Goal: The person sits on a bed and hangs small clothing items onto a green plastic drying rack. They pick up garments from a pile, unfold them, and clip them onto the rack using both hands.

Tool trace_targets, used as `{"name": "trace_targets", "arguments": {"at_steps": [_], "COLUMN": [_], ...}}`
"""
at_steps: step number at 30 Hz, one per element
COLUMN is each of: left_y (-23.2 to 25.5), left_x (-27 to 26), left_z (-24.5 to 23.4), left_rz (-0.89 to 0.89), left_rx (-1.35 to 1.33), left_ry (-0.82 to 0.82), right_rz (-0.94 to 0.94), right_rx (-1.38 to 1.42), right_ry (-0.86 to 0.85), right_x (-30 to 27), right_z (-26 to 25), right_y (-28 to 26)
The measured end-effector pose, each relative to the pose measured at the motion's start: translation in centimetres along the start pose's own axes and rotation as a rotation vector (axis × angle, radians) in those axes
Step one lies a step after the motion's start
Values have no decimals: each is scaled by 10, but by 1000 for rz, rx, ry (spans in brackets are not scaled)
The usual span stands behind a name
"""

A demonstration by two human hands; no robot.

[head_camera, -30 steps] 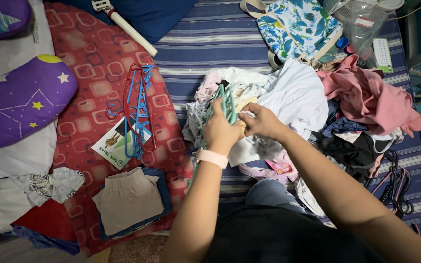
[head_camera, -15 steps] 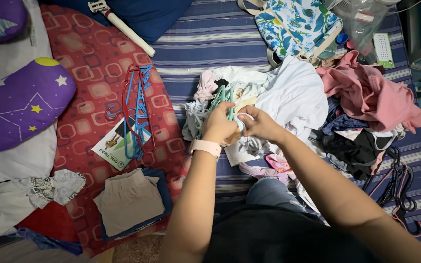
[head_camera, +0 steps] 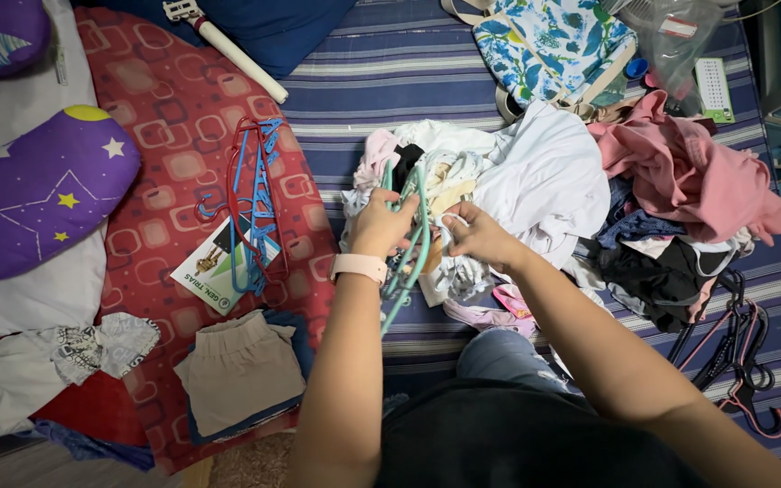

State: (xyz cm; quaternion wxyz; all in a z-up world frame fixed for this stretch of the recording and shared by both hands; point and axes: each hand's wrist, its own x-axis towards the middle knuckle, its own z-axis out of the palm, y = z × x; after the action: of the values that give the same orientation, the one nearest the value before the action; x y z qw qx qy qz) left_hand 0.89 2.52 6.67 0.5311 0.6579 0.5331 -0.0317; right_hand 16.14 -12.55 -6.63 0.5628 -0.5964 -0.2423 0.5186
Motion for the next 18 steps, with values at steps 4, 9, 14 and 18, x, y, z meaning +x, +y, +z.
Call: {"name": "trace_targets", "arguments": {"at_steps": [4, 9, 14, 18], "left_y": [-16, -19, -35, -58], "left_x": [6, 18, 32, 39], "left_z": [14, 30, 15, 29], "left_rz": [293, 281, 19, 109], "left_rx": [572, 454, 395, 131], "left_ry": [249, 133, 0, -101], "right_rz": [29, 2, 33, 37], "right_rx": [18, -122, -98, -125], "right_ry": [41, -16, -10, 4], "right_x": [-2, -17, -27, -32], "right_z": [8, 21, 23, 17], "right_y": [-8, -20, -25, -17]}}
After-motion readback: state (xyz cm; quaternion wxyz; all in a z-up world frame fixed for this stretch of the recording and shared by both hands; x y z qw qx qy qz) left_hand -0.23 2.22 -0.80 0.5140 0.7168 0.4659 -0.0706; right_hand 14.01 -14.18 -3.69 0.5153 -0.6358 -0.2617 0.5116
